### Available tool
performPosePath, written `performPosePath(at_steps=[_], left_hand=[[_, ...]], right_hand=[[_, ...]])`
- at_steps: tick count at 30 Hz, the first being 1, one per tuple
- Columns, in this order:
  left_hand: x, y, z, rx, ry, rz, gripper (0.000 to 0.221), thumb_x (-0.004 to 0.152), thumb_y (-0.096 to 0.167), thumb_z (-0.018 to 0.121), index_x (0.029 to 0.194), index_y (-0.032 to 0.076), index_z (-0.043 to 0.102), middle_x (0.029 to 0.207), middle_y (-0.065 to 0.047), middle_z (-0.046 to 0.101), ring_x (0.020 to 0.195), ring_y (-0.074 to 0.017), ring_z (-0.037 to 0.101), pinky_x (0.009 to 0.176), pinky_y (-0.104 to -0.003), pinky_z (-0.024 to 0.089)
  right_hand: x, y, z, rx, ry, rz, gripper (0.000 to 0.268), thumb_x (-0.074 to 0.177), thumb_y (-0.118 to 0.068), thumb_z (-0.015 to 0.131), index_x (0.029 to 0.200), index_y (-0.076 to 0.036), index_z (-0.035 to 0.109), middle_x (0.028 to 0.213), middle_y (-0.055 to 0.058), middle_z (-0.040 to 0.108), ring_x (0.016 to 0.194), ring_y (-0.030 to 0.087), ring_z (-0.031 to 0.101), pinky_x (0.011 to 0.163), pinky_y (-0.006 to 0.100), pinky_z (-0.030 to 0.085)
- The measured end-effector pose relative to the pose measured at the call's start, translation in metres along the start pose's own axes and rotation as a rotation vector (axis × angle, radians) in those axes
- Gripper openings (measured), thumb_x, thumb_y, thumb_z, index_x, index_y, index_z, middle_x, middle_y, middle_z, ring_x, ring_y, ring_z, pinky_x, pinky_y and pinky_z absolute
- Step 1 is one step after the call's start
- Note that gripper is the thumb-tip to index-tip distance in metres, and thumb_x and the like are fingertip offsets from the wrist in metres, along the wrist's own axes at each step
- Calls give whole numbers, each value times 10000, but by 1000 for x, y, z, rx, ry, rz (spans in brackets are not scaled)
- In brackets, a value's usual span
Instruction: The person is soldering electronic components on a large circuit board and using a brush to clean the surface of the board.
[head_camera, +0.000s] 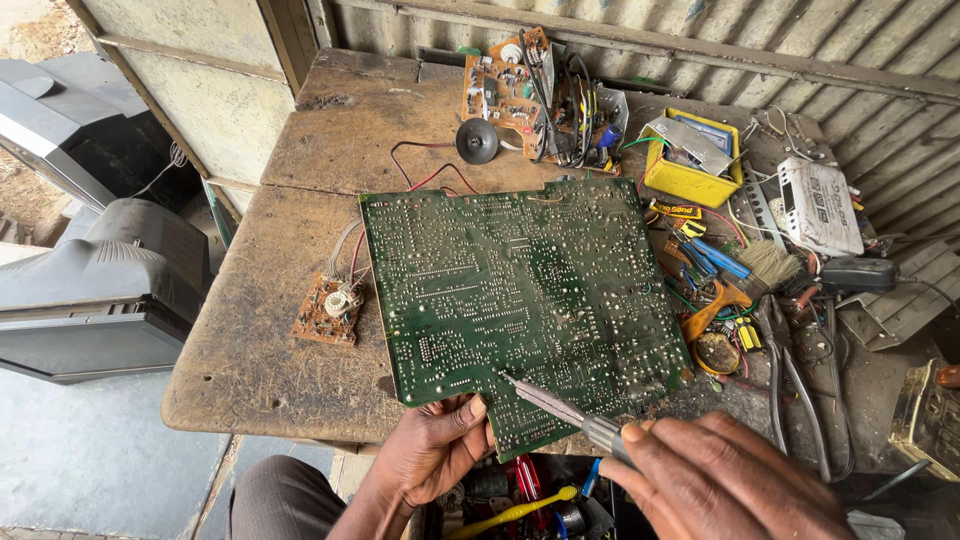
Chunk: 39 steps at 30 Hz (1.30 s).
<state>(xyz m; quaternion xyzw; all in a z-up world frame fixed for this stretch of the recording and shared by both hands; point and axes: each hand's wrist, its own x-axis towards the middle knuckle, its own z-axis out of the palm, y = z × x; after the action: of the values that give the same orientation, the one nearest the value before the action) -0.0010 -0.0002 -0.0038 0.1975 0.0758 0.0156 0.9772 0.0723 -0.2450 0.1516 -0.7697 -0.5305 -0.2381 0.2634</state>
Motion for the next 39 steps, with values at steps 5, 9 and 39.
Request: performPosePath(at_steps=[5, 9, 39], left_hand=[[0, 2, 5, 4, -19, 12, 430, 937, -55, 583, 1354, -45, 477, 1326, -235, 597, 1230, -335, 633, 1044, -511, 569], [1, -3, -1, 35, 32, 27, 423, 896, -33, 637, 1304, -17, 524, 1258, -198, 641, 1148, -293, 669, 949, -447, 614], [6, -17, -63, -37, -151, 81, 160, 1046, -154, 632, 1164, -82, 551, 1090, -232, 640, 1014, -303, 673, 918, -418, 604]], right_hand=[[3, -2, 0, -26, -10, -22, 492, 683, -225, 952, 1087, -45, 737, 913, 102, 745, 783, 204, 745, 704, 341, 610], [17, -11, -7, 53, -3, 13, 427, 709, -133, 930, 1064, -24, 720, 893, 110, 722, 790, 214, 744, 710, 344, 611], [45, -10, -34, 100, -143, -160, 373, 755, -82, 892, 1016, 68, 673, 986, 191, 693, 862, 288, 701, 753, 404, 586]])
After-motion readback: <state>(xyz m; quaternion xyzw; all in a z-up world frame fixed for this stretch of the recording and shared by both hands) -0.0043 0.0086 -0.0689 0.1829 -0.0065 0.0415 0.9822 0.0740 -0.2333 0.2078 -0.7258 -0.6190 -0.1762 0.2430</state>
